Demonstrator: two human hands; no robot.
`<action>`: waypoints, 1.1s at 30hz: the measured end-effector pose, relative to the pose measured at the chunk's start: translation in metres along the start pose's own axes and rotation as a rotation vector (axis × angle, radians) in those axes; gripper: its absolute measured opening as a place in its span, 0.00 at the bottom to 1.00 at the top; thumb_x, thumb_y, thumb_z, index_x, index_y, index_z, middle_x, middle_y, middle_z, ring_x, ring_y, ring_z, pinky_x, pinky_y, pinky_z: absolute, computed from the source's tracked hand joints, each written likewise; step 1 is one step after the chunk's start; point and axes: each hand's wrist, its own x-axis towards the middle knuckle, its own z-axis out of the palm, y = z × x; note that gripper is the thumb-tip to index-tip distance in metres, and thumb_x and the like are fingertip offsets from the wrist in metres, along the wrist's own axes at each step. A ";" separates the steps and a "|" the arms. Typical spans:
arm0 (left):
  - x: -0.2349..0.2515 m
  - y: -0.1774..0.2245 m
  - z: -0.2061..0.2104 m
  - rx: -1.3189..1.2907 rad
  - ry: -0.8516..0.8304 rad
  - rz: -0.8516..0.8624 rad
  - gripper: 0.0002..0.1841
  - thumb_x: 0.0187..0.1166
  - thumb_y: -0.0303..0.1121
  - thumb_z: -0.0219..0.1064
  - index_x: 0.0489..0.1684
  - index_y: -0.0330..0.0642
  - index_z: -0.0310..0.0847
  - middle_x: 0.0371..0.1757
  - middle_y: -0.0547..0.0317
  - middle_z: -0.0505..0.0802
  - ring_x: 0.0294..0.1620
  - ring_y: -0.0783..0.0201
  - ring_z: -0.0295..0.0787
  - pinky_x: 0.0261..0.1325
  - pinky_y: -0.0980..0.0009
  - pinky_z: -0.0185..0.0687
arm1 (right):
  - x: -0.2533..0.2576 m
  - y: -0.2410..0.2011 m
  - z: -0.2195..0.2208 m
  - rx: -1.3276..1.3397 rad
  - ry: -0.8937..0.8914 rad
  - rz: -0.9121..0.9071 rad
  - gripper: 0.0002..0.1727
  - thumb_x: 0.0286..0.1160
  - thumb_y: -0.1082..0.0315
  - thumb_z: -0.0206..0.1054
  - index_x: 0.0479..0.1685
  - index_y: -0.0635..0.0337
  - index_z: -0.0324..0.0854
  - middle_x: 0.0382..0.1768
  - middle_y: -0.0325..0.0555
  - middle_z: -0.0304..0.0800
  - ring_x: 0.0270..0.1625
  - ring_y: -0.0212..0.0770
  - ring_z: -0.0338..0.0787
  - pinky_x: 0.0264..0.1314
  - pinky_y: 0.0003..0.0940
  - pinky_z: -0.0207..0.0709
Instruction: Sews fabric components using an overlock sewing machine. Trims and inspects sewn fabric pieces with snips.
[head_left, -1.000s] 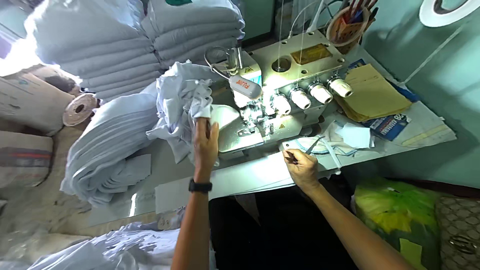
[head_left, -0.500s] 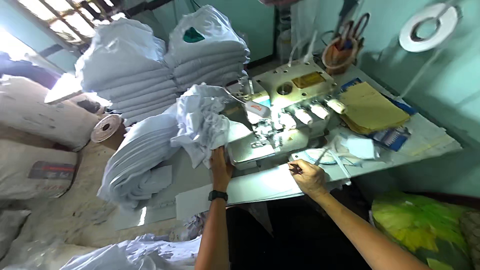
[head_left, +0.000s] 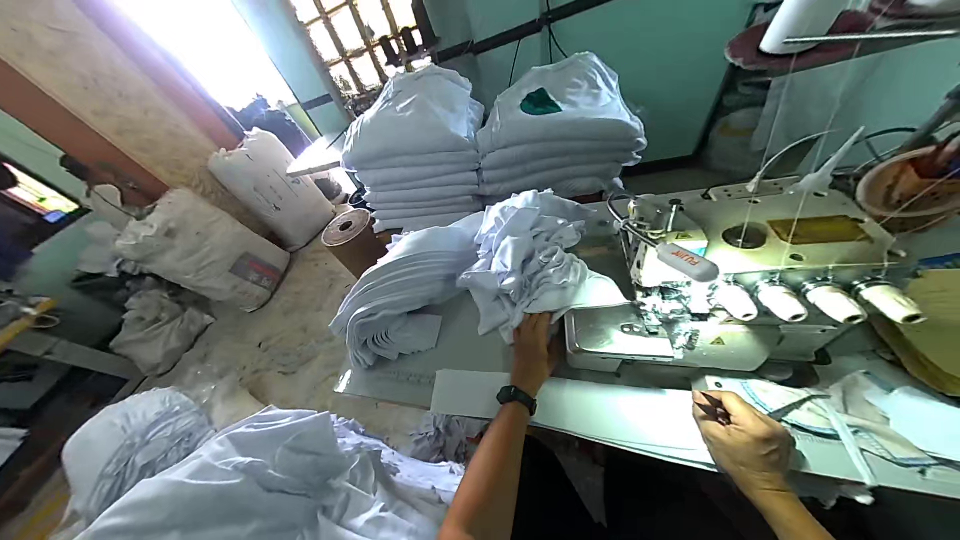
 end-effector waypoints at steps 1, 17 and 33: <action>-0.001 0.000 0.001 -0.005 0.004 0.002 0.24 0.78 0.33 0.66 0.73 0.33 0.81 0.75 0.41 0.85 0.81 0.43 0.76 0.83 0.42 0.66 | -0.001 0.003 0.001 0.006 0.004 -0.007 0.17 0.72 0.62 0.66 0.32 0.72 0.88 0.26 0.61 0.89 0.27 0.56 0.89 0.31 0.52 0.77; -0.012 0.015 -0.031 -0.066 -0.064 0.127 0.26 0.76 0.25 0.70 0.73 0.22 0.75 0.72 0.28 0.84 0.77 0.36 0.78 0.82 0.45 0.68 | 0.007 -0.011 -0.018 0.137 -0.035 -0.079 0.12 0.76 0.72 0.66 0.32 0.76 0.86 0.27 0.62 0.89 0.28 0.57 0.91 0.33 0.51 0.83; -0.146 -0.015 -0.099 0.118 -0.013 -0.116 0.21 0.84 0.33 0.61 0.67 0.23 0.79 0.74 0.30 0.83 0.79 0.39 0.77 0.82 0.51 0.69 | 0.015 -0.039 -0.066 0.119 -0.462 0.538 0.17 0.70 0.63 0.79 0.42 0.72 0.88 0.40 0.60 0.86 0.44 0.54 0.85 0.50 0.55 0.76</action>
